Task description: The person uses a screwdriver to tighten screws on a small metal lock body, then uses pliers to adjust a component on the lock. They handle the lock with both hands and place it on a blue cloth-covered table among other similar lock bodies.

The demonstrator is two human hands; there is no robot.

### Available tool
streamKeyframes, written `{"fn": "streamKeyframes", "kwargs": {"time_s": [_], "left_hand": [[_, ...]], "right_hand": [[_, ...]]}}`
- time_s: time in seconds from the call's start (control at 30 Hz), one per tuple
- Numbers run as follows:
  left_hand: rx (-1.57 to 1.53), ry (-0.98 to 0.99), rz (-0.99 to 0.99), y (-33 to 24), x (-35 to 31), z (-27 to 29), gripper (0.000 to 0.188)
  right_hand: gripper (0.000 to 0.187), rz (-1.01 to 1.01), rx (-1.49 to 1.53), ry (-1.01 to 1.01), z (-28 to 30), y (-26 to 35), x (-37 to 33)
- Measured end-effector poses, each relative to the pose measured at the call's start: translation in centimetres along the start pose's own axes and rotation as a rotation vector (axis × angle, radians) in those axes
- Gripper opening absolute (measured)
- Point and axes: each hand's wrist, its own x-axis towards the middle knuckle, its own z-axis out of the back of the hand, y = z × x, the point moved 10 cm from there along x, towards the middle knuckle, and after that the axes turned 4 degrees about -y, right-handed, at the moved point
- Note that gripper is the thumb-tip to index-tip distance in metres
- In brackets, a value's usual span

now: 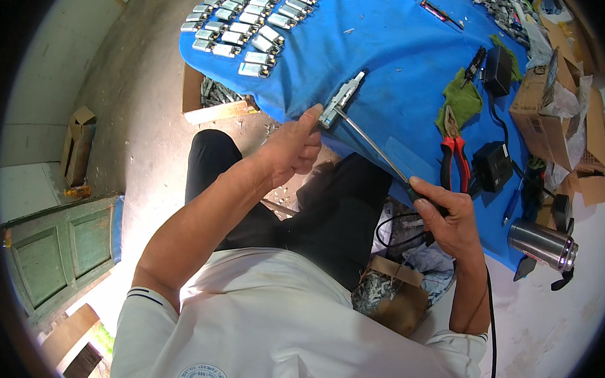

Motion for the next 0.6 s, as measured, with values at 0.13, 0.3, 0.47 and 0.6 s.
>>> {"fn": "streamKeyframes", "kwargs": {"time_s": [0.13,0.3,0.47,0.6], "left_hand": [[0.007,-0.003,-0.004,-0.2,-0.3,-0.1,0.057],[0.033,-0.040,-0.031,-0.6,-0.5,0.0,0.056],[-0.019,-0.054,-0.008,-0.3,-0.5,0.0,0.052],[-0.086,-0.025,-0.035,-0.2,-0.4,0.0,0.049]], "right_hand": [[0.030,-0.140,0.153,0.047,-0.2,-1.1,0.1],[0.033,-0.412,0.475,0.107,-1.3,-3.7,-0.5],[0.032,0.137,-0.115,-0.099,-0.7,0.6,-0.7],[0.032,0.291,-0.242,-0.154,-1.1,2.8,-1.2]]}}
